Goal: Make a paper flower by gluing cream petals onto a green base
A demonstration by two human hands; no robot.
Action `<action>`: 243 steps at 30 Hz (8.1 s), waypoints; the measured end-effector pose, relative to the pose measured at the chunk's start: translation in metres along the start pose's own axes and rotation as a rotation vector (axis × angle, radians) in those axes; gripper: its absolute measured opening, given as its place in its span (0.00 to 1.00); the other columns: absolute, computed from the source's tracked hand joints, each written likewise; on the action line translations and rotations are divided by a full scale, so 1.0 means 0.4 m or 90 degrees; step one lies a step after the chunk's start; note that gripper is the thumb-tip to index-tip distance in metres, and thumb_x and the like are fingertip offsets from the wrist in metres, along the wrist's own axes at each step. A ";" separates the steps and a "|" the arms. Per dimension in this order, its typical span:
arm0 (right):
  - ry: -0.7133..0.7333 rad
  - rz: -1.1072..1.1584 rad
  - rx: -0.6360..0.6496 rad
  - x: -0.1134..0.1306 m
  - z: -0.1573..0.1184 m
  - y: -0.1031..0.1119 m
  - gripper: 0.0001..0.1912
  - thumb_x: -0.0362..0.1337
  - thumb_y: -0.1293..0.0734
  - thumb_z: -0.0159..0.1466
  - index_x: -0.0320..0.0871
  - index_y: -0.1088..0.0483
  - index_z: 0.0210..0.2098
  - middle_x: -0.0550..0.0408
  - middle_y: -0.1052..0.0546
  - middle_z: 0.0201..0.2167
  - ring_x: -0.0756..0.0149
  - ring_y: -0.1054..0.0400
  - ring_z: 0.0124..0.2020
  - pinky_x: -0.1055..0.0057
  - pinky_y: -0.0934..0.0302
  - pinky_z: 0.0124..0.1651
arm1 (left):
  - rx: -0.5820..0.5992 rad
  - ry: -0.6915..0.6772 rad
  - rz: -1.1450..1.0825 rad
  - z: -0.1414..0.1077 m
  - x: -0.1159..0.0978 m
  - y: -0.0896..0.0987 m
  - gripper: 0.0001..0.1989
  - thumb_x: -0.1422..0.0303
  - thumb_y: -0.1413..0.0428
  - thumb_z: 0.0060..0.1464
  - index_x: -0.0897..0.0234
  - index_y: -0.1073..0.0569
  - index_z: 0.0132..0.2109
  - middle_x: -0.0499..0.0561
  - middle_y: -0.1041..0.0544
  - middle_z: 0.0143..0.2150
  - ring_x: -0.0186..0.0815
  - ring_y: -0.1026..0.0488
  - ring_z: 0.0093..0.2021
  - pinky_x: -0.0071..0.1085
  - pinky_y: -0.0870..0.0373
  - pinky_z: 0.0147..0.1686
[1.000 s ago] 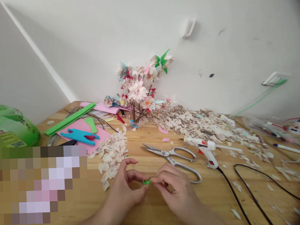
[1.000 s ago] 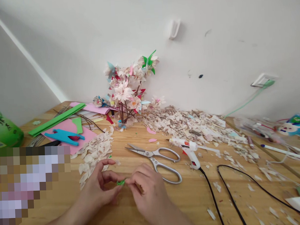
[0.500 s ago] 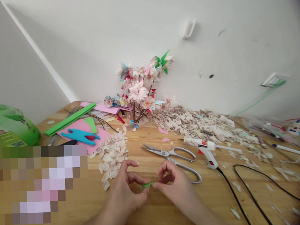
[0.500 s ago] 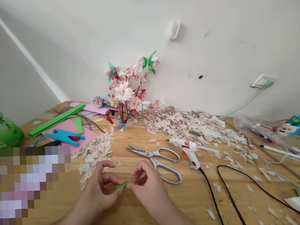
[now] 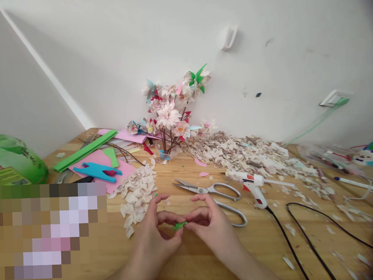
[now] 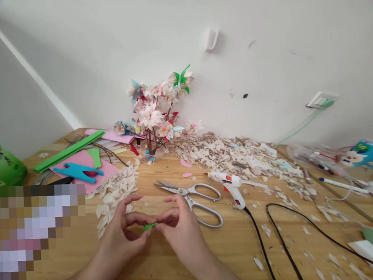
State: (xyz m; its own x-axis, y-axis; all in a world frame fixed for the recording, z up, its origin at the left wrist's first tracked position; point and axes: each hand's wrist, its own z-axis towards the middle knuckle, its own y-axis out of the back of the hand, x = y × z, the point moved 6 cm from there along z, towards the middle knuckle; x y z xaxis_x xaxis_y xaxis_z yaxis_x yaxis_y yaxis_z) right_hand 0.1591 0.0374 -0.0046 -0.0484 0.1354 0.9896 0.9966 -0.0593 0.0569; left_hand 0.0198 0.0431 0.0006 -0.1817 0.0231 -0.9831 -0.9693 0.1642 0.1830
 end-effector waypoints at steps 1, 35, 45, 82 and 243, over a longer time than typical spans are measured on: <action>-0.004 -0.002 0.000 0.000 0.002 0.001 0.24 0.28 0.31 0.44 0.48 0.42 0.37 0.62 0.24 0.22 0.63 0.28 0.28 0.67 0.36 0.35 | 0.004 -0.005 0.007 -0.001 -0.003 -0.001 0.30 0.73 0.44 0.41 0.59 0.48 0.51 0.48 0.22 0.31 0.35 0.26 0.30 0.23 0.37 0.20; -0.076 0.169 0.032 0.002 0.009 0.008 0.25 0.30 0.28 0.41 0.46 0.49 0.29 0.68 0.30 0.17 0.73 0.37 0.18 0.80 0.48 0.18 | 0.055 -0.159 -0.146 0.016 -0.013 -0.017 0.27 0.73 0.42 0.44 0.56 0.43 0.51 0.48 0.33 0.39 0.34 0.32 0.40 0.36 0.34 0.44; -0.103 0.178 0.082 -0.012 0.004 -0.025 0.27 0.32 0.27 0.41 0.46 0.46 0.35 0.65 0.28 0.19 0.69 0.34 0.22 0.76 0.43 0.21 | 0.018 -0.120 -0.209 0.012 -0.004 -0.015 0.25 0.72 0.46 0.48 0.52 0.46 0.52 0.45 0.39 0.39 0.28 0.33 0.32 0.32 0.32 0.37; 0.016 0.180 0.037 0.003 0.010 -0.021 0.36 0.36 0.26 0.45 0.46 0.49 0.47 0.65 0.25 0.19 0.68 0.32 0.20 0.73 0.39 0.24 | 0.040 -0.037 -0.128 0.038 0.005 -0.003 0.06 0.66 0.38 0.38 0.60 0.21 0.28 0.44 0.38 0.21 0.27 0.40 0.20 0.24 0.43 0.20; -0.054 0.428 0.144 0.045 0.033 0.030 0.16 0.27 0.34 0.46 0.41 0.25 0.35 0.52 0.26 0.36 0.68 0.37 0.33 0.77 0.42 0.26 | 0.082 0.129 -0.288 0.093 -0.061 -0.028 0.15 0.58 0.39 0.38 0.65 0.32 0.25 0.45 0.32 0.22 0.30 0.34 0.25 0.26 0.30 0.22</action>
State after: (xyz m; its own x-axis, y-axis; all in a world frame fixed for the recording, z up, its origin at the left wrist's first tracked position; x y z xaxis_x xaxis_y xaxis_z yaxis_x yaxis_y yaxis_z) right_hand 0.1712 0.0521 0.0121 0.5777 0.2191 0.7863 0.7984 0.0488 -0.6002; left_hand 0.0412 0.0773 0.0224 0.2112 -0.2684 -0.9399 -0.9323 0.2336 -0.2762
